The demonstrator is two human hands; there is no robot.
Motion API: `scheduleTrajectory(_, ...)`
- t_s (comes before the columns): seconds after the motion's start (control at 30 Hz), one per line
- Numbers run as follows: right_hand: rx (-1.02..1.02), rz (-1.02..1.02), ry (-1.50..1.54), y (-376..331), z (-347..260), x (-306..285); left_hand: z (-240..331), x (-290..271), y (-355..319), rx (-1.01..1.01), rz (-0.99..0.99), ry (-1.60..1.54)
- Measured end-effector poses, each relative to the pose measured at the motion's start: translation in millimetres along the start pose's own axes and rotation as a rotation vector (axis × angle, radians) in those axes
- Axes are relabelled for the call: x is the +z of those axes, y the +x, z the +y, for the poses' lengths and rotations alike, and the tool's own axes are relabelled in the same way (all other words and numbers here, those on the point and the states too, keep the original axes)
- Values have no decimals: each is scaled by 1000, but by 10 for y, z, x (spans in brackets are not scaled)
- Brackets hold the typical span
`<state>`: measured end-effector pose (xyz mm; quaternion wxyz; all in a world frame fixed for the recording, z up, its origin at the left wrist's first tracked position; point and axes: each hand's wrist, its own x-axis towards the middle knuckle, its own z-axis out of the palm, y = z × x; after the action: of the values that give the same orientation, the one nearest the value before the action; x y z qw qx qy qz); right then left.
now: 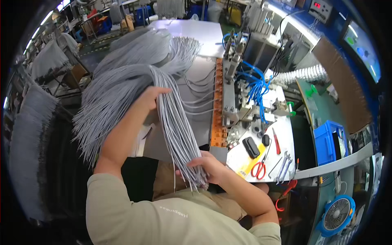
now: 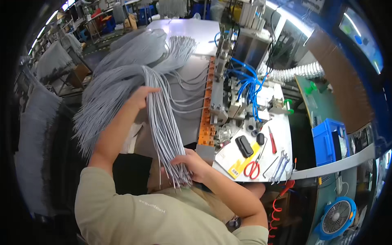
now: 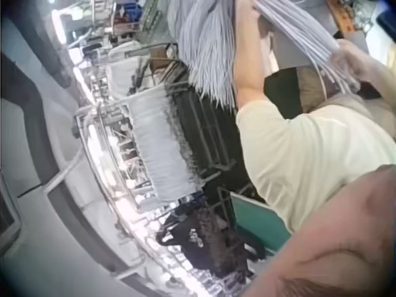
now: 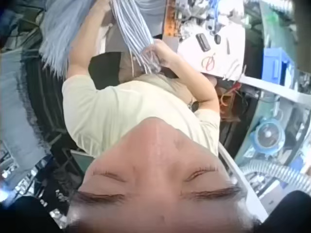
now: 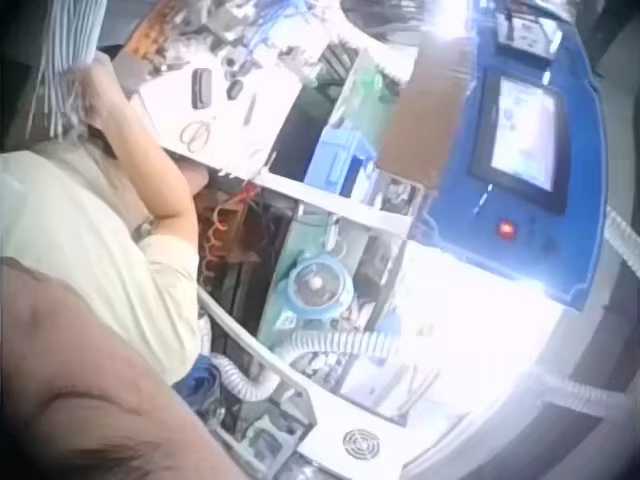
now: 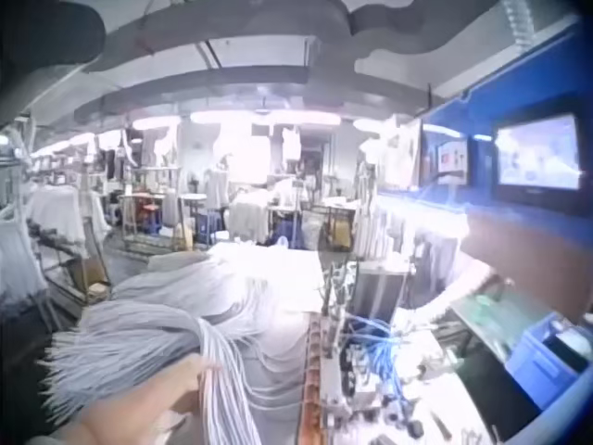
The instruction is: The person takes cables from a bundle one by one, wraps tape around each wire end by hand, and positions them into a machine fixture.
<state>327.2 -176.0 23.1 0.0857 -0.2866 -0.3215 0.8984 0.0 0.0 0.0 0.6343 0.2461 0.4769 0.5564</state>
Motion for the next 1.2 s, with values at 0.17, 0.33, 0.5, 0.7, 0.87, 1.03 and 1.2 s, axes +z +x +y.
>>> scheduleTrajectory(0.17, 197, 68, -6, -849, 475, -294, 77, -230, -356, -198, -49, 140)
scheduleTrajectory(0.33, 156, 239, -169, -1398, 1003, -727, -317, 373, -1315, -270, -33, -18)
scheduleTrajectory(0.5, -194, 254, -58, -1398, 1000, -779, -467, 553, -1866, -278, 19, -4)
scheduleTrajectory(0.7, -296, 320, -154, -1404, 1022, -759, 7, 178, -1978, 181, 238, 738)
scheduleTrajectory(0.87, -319, 376, -255, -1252, 849, -657, 162, 555, -1563, 751, -263, 1428)
scheduleTrajectory(1.03, -409, 461, -448, -1129, 565, -373, 41, 1066, -1090, 749, -1125, 1660)
scheduleTrajectory(1.2, -788, 599, -1170, -815, 534, -159, 611, 553, 69, 819, -138, 1850)
